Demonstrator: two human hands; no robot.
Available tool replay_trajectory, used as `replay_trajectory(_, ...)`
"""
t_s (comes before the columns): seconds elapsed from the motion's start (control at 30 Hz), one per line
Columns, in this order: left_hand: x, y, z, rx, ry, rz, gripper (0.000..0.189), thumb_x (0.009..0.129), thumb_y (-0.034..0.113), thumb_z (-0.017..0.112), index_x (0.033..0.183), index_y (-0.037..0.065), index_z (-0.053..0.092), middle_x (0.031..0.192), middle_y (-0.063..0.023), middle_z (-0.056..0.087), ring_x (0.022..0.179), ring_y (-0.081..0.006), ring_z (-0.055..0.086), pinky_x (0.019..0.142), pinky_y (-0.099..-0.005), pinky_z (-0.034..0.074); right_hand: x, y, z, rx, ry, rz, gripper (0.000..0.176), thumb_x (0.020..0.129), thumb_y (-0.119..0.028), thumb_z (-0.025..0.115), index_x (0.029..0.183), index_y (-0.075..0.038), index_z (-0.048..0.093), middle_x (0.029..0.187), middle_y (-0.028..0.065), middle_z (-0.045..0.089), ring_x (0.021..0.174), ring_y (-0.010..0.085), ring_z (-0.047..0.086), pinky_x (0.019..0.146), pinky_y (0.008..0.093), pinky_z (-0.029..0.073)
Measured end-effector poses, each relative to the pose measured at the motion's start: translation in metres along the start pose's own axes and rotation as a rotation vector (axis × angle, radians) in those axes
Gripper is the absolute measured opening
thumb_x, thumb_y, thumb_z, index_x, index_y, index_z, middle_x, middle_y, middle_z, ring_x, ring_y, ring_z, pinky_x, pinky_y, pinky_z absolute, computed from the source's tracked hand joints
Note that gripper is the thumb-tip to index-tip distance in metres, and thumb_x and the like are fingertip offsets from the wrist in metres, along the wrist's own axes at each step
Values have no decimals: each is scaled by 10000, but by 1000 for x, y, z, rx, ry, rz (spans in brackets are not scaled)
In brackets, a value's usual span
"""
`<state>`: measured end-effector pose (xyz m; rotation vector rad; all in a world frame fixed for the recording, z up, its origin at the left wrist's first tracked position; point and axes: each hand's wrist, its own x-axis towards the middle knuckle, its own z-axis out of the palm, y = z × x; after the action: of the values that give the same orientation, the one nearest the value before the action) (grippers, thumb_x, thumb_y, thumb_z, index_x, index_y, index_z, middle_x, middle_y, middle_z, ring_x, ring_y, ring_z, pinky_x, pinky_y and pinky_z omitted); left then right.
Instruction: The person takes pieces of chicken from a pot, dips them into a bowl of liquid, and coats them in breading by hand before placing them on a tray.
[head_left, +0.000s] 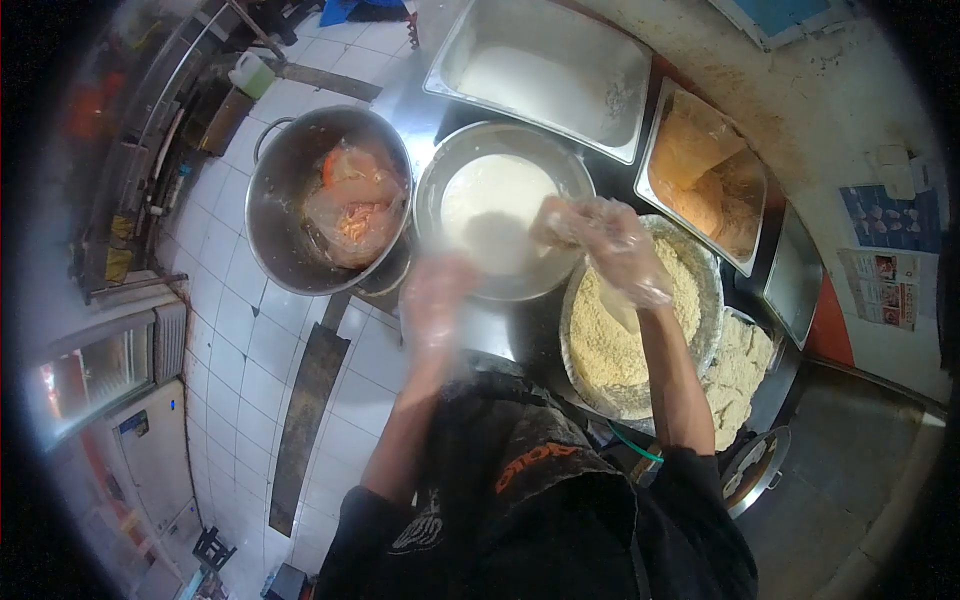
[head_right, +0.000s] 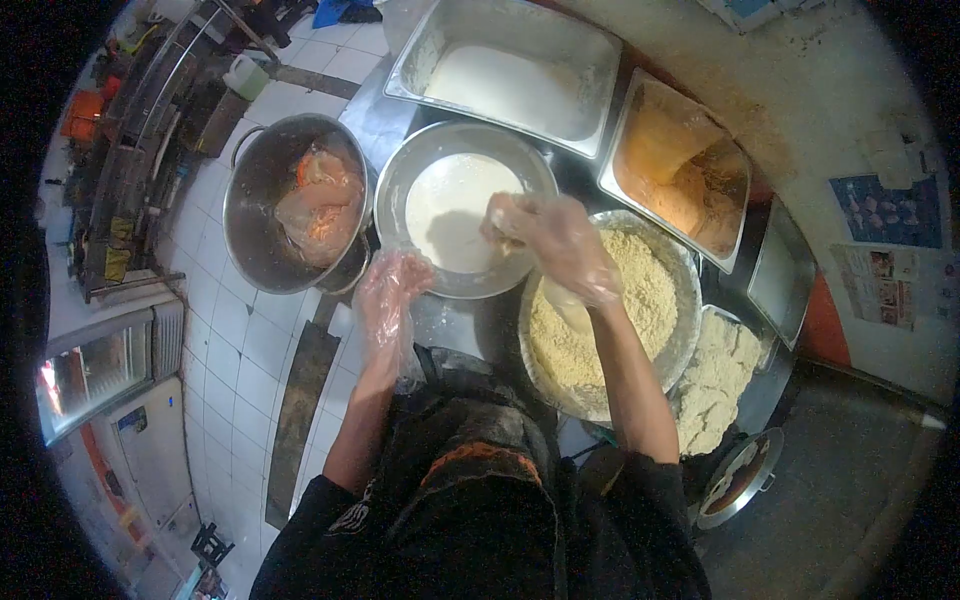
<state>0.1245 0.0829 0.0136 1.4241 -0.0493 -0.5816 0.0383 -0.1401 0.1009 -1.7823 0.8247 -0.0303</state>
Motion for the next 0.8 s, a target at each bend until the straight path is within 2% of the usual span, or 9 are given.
replay_trajectory(0.07, -6, -5, -6, -59, -47, -89, 268, 1037, 252, 601, 1091, -8, 633, 970, -109, 683, 896, -209, 694, 807, -354, 579, 25, 2, 18, -8, -57, -161, 293, 962, -249, 669, 1150, -27, 708, 899, 106, 732, 792, 232, 700, 745, 370, 561)
replay_trajectory(0.13, -7, -9, -8, -30, -51, -90, 267, 1037, 250, 601, 1095, -9, 631, 970, -108, 683, 894, -207, 694, 811, -355, 577, 45, 2, 40, -677, -50, -83, 227, 954, -206, 664, 1104, -51, 734, 843, 77, 721, 754, 217, 692, 724, 363, 565)
replay_trajectory(0.17, -7, -9, -8, -1, -56, -93, 267, 1037, 248, 601, 1100, -10, 628, 971, -108, 683, 893, -204, 693, 815, -356, 575, 54, 33, 52, -677, -49, -83, 227, 954, -206, 664, 1104, -51, 734, 843, 77, 721, 754, 217, 692, 724, 363, 565)
replay_trajectory(0.23, -7, -1, -4, -22, -41, -121, 267, 1036, 247, 602, 1104, -10, 627, 974, -108, 683, 899, -203, 692, 817, -354, 574, 64, 74, 78, -1318, 162, -908, 193, 946, -220, 675, 1044, -80, 765, 920, 97, 744, 803, 210, 704, 763, 360, 565)
replay_trajectory(0.27, -6, 2, -3, -43, -26, -150, 267, 1035, 246, 603, 1107, -10, 626, 978, -109, 683, 906, -202, 690, 819, -352, 573, 63, 68, 80, -1319, 163, -907, 193, 946, -220, 675, 1044, -80, 765, 920, 97, 744, 803, 210, 704, 763, 360, 565)
replay_trajectory(0.33, -5, 1, -5, -63, -33, -113, 272, 1034, 245, 605, 1115, -14, 626, 982, -110, 682, 910, -201, 689, 818, -350, 573, 62, 44, 82, -683, -408, -167, 192, 932, -234, 678, 1011, -89, 775, 982, 124, 750, 855, 215, 713, 804, 362, 563)
replay_trajectory(0.47, -3, -3, -12, 10, -47, -119, 277, 1033, 237, 607, 1139, -19, 629, 994, -108, 681, 921, -197, 686, 816, -351, 576, 74, 43, 52, -746, -219, -116, 547, 945, -566, 565, 1008, -65, 774, 945, 192, 742, 900, 335, 732, 860, 433, 571)
replay_trajectory(0.6, -5, 4, -7, 37, -72, -108, 281, 1033, 233, 608, 1154, -19, 629, 997, -107, 681, 916, -197, 686, 821, -356, 578, 110, 112, 54, -962, -30, -271, 402, 936, -385, 560, 973, -53, 783, 1028, 216, 734, 958, 352, 723, 891, 433, 569)
replay_trajectory(0.8, -5, 5, -4, 25, -79, -38, 271, 1027, 221, 616, 1145, -22, 632, 987, -107, 685, 901, -194, 687, 812, -351, 575, 90, 39, 23, -1080, -17, -254, 218, 948, -223, 573, 1048, -102, 725, 1056, 143, 699, 1042, 285, 679, 888, 393, 558)
